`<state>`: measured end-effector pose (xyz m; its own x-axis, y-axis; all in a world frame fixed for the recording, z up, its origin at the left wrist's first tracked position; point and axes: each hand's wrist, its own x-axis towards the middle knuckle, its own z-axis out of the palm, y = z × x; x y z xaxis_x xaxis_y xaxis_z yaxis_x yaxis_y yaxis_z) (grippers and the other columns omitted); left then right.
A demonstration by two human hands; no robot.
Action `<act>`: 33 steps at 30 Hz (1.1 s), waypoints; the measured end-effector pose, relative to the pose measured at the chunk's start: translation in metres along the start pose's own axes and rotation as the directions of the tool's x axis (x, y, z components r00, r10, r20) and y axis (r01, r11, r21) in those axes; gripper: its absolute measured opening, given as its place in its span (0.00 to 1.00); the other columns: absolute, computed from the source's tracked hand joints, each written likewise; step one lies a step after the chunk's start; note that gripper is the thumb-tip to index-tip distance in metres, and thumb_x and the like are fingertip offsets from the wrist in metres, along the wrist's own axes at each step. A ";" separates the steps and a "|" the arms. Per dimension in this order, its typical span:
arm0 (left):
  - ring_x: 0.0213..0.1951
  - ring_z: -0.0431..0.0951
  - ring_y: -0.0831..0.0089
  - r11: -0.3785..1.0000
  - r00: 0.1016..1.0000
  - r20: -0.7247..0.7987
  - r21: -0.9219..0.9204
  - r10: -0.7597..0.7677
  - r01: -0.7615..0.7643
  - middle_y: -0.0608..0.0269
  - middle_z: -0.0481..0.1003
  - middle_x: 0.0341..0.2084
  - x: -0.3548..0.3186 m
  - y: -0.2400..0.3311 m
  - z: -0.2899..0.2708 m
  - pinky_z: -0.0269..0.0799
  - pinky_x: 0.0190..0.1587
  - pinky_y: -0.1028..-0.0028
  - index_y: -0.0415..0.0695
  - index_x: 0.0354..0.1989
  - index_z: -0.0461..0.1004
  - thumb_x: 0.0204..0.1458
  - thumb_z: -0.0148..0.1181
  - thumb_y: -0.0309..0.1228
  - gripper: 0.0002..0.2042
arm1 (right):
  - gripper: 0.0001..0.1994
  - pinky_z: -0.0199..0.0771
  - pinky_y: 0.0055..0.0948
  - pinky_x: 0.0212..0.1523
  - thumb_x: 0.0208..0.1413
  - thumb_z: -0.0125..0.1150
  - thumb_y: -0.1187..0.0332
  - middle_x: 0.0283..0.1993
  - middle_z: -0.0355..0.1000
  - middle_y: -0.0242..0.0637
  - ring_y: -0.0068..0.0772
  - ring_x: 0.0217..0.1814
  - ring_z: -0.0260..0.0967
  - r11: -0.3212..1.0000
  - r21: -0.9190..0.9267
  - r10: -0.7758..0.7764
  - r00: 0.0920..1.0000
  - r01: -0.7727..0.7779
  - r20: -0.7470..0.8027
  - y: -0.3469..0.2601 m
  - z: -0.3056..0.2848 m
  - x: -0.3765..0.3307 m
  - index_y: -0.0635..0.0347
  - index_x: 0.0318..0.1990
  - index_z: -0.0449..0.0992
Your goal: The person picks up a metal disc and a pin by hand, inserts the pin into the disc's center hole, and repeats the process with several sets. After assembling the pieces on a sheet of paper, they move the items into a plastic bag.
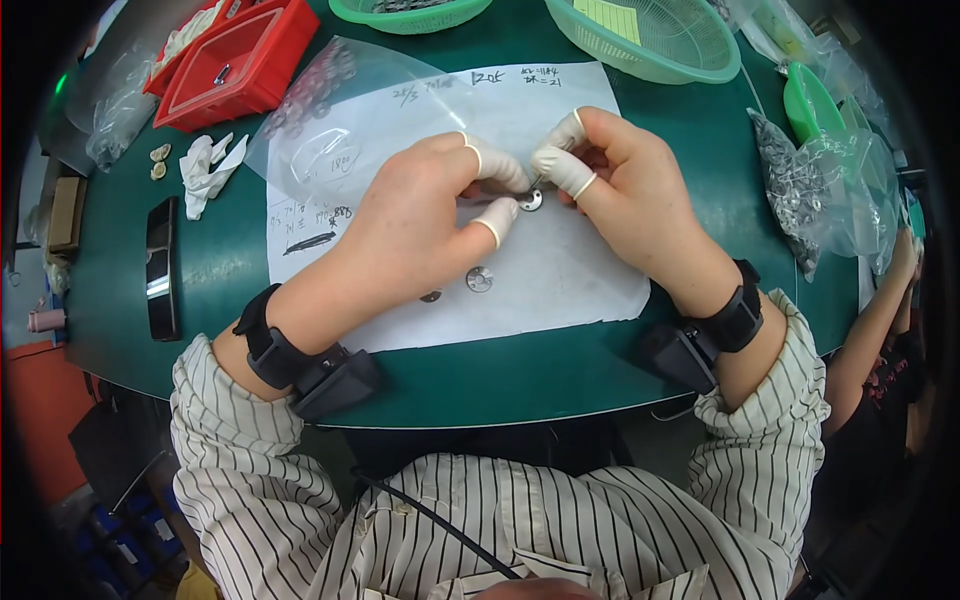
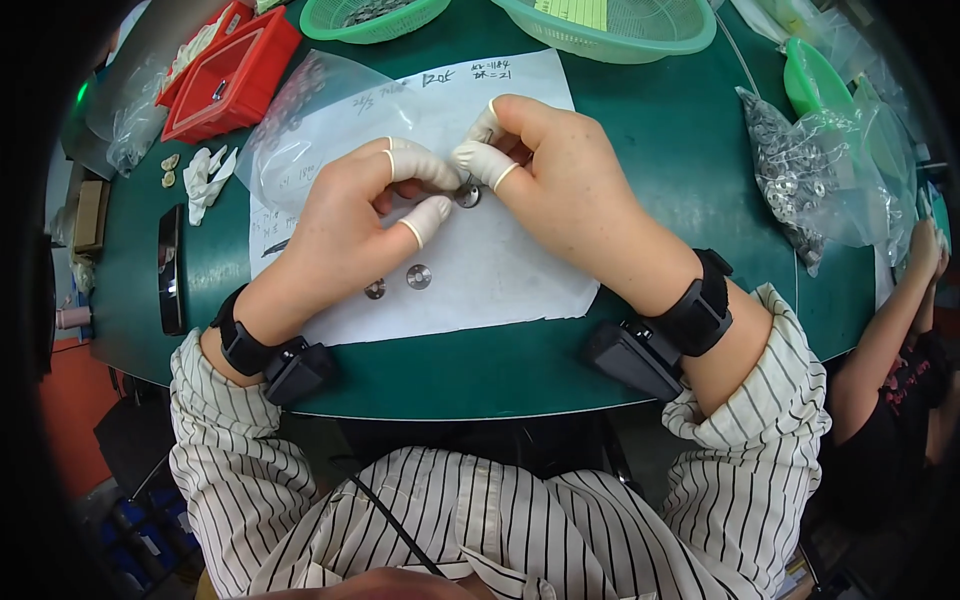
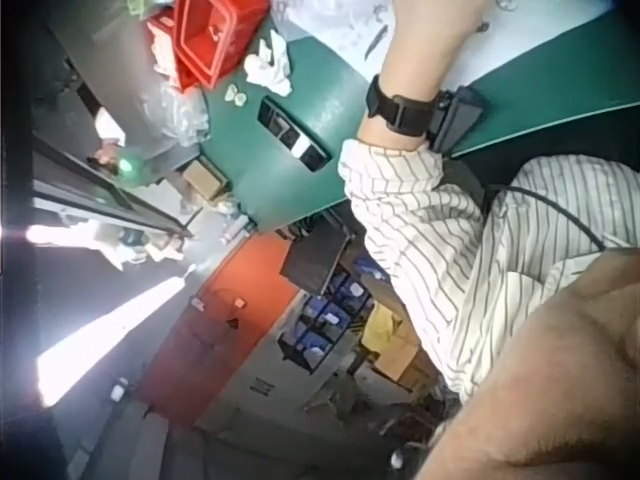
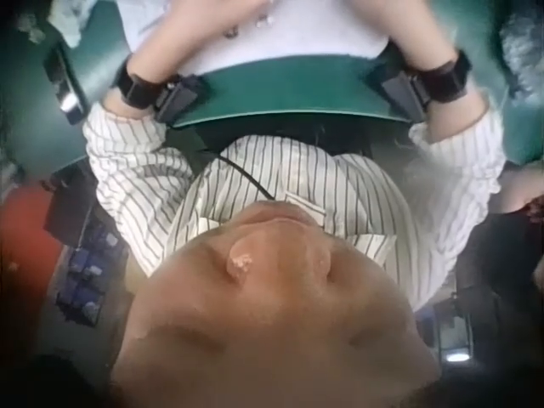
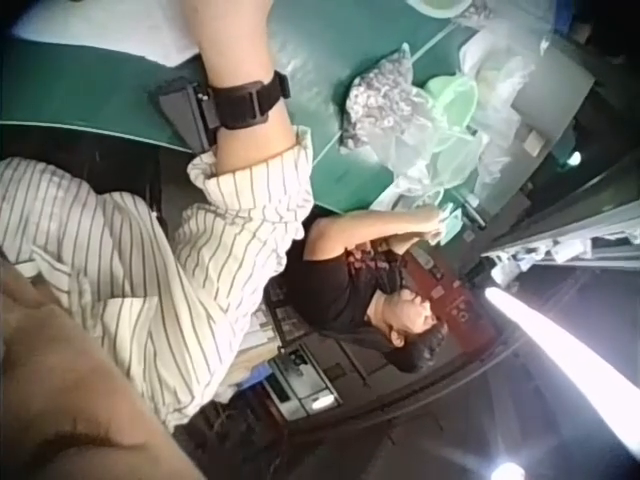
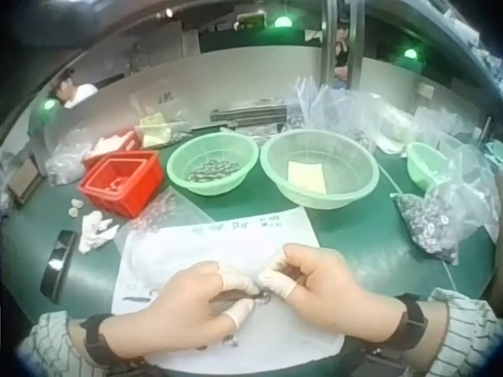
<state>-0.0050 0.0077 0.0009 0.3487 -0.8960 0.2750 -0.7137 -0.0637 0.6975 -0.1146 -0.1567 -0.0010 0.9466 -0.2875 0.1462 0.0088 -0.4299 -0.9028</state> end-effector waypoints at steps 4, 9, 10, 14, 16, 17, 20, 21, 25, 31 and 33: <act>0.30 0.74 0.68 0.999 1.000 0.018 0.044 -0.006 0.005 0.59 0.73 0.28 -0.001 0.000 -0.001 0.70 0.34 0.73 0.41 0.34 0.78 0.44 0.60 0.23 0.07 | 0.05 0.67 0.17 0.28 0.55 0.59 0.72 0.28 0.69 0.27 0.15 0.27 0.65 0.998 -0.057 0.007 1.000 -0.006 0.020 -0.003 -0.001 -0.002 0.63 0.33 0.71; 0.33 0.73 0.61 0.997 0.997 0.028 -0.022 -0.068 0.069 0.57 0.71 0.25 -0.001 -0.004 -0.001 0.69 0.37 0.66 0.41 0.32 0.78 0.43 0.60 0.27 0.07 | 0.05 0.67 0.17 0.29 0.54 0.60 0.73 0.27 0.69 0.27 0.15 0.27 0.64 0.990 -0.139 0.015 0.999 -0.009 0.043 -0.006 -0.002 -0.002 0.64 0.33 0.71; 0.33 0.73 0.61 0.997 0.997 0.018 -0.032 -0.069 0.070 0.57 0.71 0.25 -0.001 -0.004 -0.001 0.69 0.37 0.66 0.41 0.32 0.78 0.43 0.60 0.27 0.07 | 0.05 0.67 0.17 0.29 0.54 0.60 0.73 0.27 0.69 0.27 0.15 0.27 0.64 0.989 -0.150 0.017 0.999 -0.009 0.052 -0.007 -0.002 -0.002 0.64 0.33 0.71; 0.29 0.74 0.70 0.999 0.999 0.012 0.010 -0.040 0.040 0.60 0.72 0.27 -0.002 -0.004 -0.002 0.70 0.33 0.75 0.41 0.33 0.78 0.44 0.62 0.23 0.07 | 0.05 0.66 0.16 0.28 0.54 0.60 0.73 0.27 0.69 0.28 0.15 0.27 0.64 0.992 -0.119 0.037 0.998 -0.030 0.060 -0.008 -0.001 -0.001 0.64 0.33 0.71; 0.28 0.73 0.70 0.999 1.000 -0.003 0.035 -0.008 0.008 0.61 0.72 0.26 -0.002 -0.005 -0.002 0.69 0.31 0.74 0.41 0.33 0.78 0.44 0.62 0.24 0.07 | 0.05 0.66 0.17 0.28 0.54 0.60 0.73 0.27 0.69 0.28 0.15 0.27 0.64 0.992 -0.122 0.021 0.998 -0.014 0.058 -0.007 -0.001 -0.002 0.64 0.33 0.71; 0.27 0.73 0.70 0.999 1.000 -0.009 0.049 0.008 -0.008 0.61 0.72 0.26 -0.002 -0.006 -0.002 0.69 0.30 0.74 0.41 0.33 0.78 0.44 0.63 0.25 0.07 | 0.05 0.65 0.17 0.28 0.54 0.60 0.73 0.27 0.69 0.28 0.15 0.27 0.64 0.993 -0.122 0.013 0.998 -0.006 0.057 -0.008 -0.001 -0.002 0.64 0.33 0.72; 0.25 0.72 0.70 0.999 0.999 -0.030 -0.029 -0.023 0.022 0.61 0.71 0.24 -0.002 -0.009 -0.002 0.68 0.29 0.74 0.41 0.32 0.78 0.43 0.63 0.25 0.07 | 0.05 0.65 0.17 0.29 0.53 0.61 0.73 0.27 0.70 0.28 0.16 0.27 0.64 0.983 -0.176 -0.042 0.997 0.053 0.061 -0.010 0.000 -0.004 0.64 0.32 0.72; 0.24 0.71 0.70 0.997 0.999 -0.034 -0.065 -0.037 0.035 0.61 0.71 0.24 -0.002 -0.009 -0.002 0.68 0.28 0.74 0.41 0.32 0.79 0.43 0.63 0.25 0.07 | 0.05 0.65 0.17 0.29 0.53 0.61 0.73 0.26 0.70 0.29 0.16 0.27 0.64 0.977 -0.199 -0.071 0.996 0.081 0.059 -0.010 0.000 -0.005 0.64 0.32 0.72; 0.23 0.70 0.70 0.998 0.998 -0.029 -0.038 -0.055 0.053 0.60 0.71 0.23 -0.002 -0.009 -0.004 0.66 0.27 0.74 0.41 0.32 0.79 0.42 0.62 0.24 0.07 | 0.05 0.66 0.18 0.29 0.51 0.62 0.73 0.26 0.70 0.31 0.18 0.26 0.65 0.870 -0.401 -0.249 0.958 0.286 0.144 -0.016 -0.002 -0.004 0.64 0.31 0.73; 0.23 0.69 0.72 0.999 0.999 -0.017 0.003 -0.041 0.041 0.61 0.70 0.23 -0.001 -0.008 -0.005 0.66 0.27 0.75 0.42 0.32 0.79 0.41 0.62 0.23 0.07 | 0.05 0.68 0.19 0.30 0.50 0.63 0.74 0.26 0.71 0.33 0.23 0.26 0.68 0.893 -0.389 -0.209 0.974 0.224 0.082 -0.012 0.003 -0.005 0.65 0.30 0.72; 0.23 0.69 0.73 0.998 0.998 -0.014 0.001 -0.066 0.066 0.62 0.70 0.23 -0.001 -0.007 -0.005 0.65 0.27 0.76 0.42 0.32 0.79 0.42 0.63 0.24 0.07 | 0.05 0.68 0.20 0.30 0.50 0.62 0.74 0.26 0.71 0.34 0.23 0.27 0.68 0.820 -0.488 -0.291 0.952 0.298 0.093 -0.009 0.005 -0.004 0.65 0.30 0.72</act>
<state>0.0026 0.0115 -0.0006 0.4038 -0.8834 0.2379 -0.6901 -0.1233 0.7132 -0.1173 -0.1472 0.0048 0.9287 -0.0693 0.3643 0.1321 -0.8561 -0.4997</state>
